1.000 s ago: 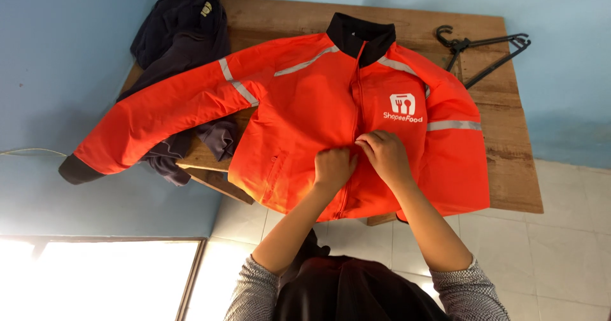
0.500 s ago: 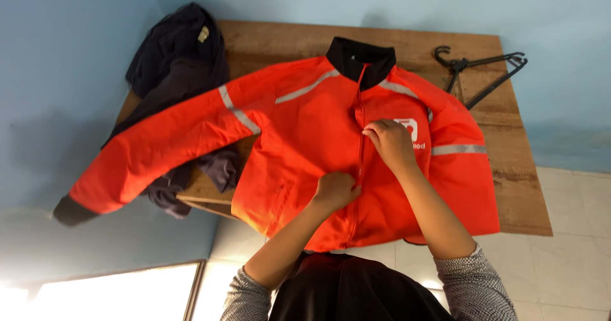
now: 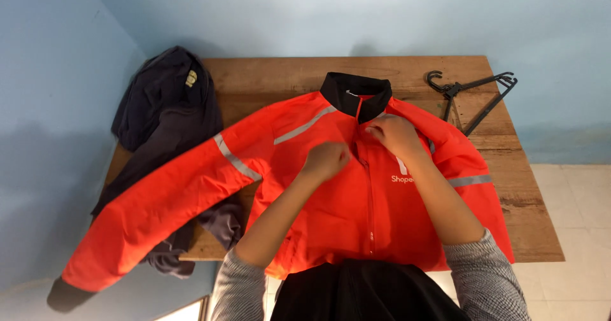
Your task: The person zips an orange ShopeeFood jacket, places it on a hanger, and hangs it on a wall hook. Then the person zips a dark gray hoodie, places it on a hanger, and holds it ready to hang.
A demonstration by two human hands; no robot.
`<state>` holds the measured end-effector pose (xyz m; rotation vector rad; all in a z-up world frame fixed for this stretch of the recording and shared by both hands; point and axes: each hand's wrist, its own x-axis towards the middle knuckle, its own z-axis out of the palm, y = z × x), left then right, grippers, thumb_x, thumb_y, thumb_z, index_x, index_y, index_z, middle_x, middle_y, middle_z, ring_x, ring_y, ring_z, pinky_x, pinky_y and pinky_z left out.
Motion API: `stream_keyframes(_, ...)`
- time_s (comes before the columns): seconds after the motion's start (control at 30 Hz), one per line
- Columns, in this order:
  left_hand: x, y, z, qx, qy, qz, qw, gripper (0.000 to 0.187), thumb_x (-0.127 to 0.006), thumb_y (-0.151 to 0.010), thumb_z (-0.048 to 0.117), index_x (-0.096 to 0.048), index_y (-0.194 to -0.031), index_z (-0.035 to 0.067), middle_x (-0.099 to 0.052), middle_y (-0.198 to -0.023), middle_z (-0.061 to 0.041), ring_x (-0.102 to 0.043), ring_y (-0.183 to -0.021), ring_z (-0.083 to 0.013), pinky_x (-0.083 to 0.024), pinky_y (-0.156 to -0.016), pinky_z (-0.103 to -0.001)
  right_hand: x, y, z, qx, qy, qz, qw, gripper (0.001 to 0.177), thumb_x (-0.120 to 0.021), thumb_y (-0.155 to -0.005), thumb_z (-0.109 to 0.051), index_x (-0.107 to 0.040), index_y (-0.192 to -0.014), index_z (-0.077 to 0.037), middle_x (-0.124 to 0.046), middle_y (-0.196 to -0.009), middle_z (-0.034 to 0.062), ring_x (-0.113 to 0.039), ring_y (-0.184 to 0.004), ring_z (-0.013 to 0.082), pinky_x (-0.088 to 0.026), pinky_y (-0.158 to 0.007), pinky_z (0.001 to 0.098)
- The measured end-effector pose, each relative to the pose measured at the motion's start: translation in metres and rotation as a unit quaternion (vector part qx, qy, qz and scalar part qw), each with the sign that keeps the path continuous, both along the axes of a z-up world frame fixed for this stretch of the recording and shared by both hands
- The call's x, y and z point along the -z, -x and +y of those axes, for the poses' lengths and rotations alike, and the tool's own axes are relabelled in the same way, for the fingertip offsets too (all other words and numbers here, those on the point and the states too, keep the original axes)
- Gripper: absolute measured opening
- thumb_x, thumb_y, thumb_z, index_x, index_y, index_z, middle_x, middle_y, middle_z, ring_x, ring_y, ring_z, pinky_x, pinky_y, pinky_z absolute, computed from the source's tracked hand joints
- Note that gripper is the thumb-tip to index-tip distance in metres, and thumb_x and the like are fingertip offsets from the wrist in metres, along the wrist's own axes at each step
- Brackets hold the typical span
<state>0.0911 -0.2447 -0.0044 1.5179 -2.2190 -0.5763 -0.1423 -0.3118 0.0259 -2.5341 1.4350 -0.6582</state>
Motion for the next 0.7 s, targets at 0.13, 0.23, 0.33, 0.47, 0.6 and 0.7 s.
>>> stream_keyframes(0.13,0.05,0.022,-0.073,-0.059,0.103,-0.035,0.992,0.019,-0.066,-0.09,0.031,-0.07,-0.09,0.013,-0.073,-0.089,-0.009,-0.072,-0.09,-0.0328,-0.056,-0.072,-0.047,0.013,-0.025,-0.013,0.036,-0.019,0.098,0.994,0.031,-0.074,-0.088,-0.039,-0.075,-0.109,-0.017,-0.075,-0.096,0.0091,-0.071,-0.093,0.0321,-0.055,-0.08,0.0471)
stream_keyframes(0.23,0.036,0.039,-0.096,-0.125,0.019,-0.12,0.985,0.038,-0.075,-0.079,0.045,-0.07,-0.097,0.012,-0.072,-0.094,-0.012,-0.073,-0.085,-0.0331,-0.059,-0.065,-0.047,0.012,-0.04,-0.018,0.123,-0.066,0.098,0.985,0.054,-0.086,-0.07,-0.041,-0.069,-0.115,-0.015,-0.071,-0.106,0.0169,-0.067,-0.101,0.0381,-0.055,-0.083,0.0487)
stream_keyframes(0.33,0.035,0.044,-0.108,-0.147,-0.111,-0.157,0.97,0.046,-0.074,-0.085,0.057,-0.075,-0.095,0.012,-0.075,-0.098,-0.011,-0.074,-0.092,-0.0279,-0.06,-0.07,-0.043,0.034,-0.034,-0.032,0.149,-0.131,0.11,0.974,0.064,-0.088,-0.067,-0.038,-0.064,-0.123,-0.016,-0.069,-0.113,0.0202,-0.065,-0.107,0.0402,-0.056,-0.086,0.0483)
stream_keyframes(0.47,0.032,0.049,-0.114,-0.162,-0.139,-0.161,0.964,0.048,-0.077,-0.08,0.056,-0.077,-0.095,0.01,-0.075,-0.098,-0.01,-0.074,-0.091,-0.0266,-0.059,-0.068,-0.04,0.05,-0.022,-0.047,0.047,-0.117,0.063,0.99,0.069,-0.088,-0.062,-0.029,-0.061,-0.124,-0.011,-0.072,-0.1,0.023,-0.069,-0.095,0.0416,-0.056,-0.084,0.0492)
stream_keyframes(0.6,0.076,0.061,-0.118,-0.189,-0.098,-0.163,0.963,0.03,-0.077,-0.082,0.041,-0.078,-0.091,0.012,-0.076,-0.095,-0.009,-0.076,-0.086,-0.0267,-0.06,-0.065,-0.039,0.034,-0.037,-0.035,0.063,-0.158,0.037,0.985,0.058,-0.083,-0.071,-0.021,-0.058,-0.122,-0.007,-0.072,-0.091,0.0239,-0.069,-0.087,0.0433,-0.056,-0.076,0.0515)
stream_keyframes(0.7,0.164,0.075,-0.136,-0.213,-0.02,-0.197,0.957,0.013,-0.07,-0.093,0.022,-0.079,-0.089,0.014,-0.077,-0.093,-0.008,-0.077,-0.083,-0.0253,-0.062,-0.062,-0.039,0.023,-0.036,-0.032,0.045,-0.17,0.029,0.984,0.052,-0.076,-0.072,-0.012,-0.059,-0.121,-0.008,-0.073,-0.092,0.0223,-0.07,-0.089,0.0419,-0.056,-0.076,0.0503)
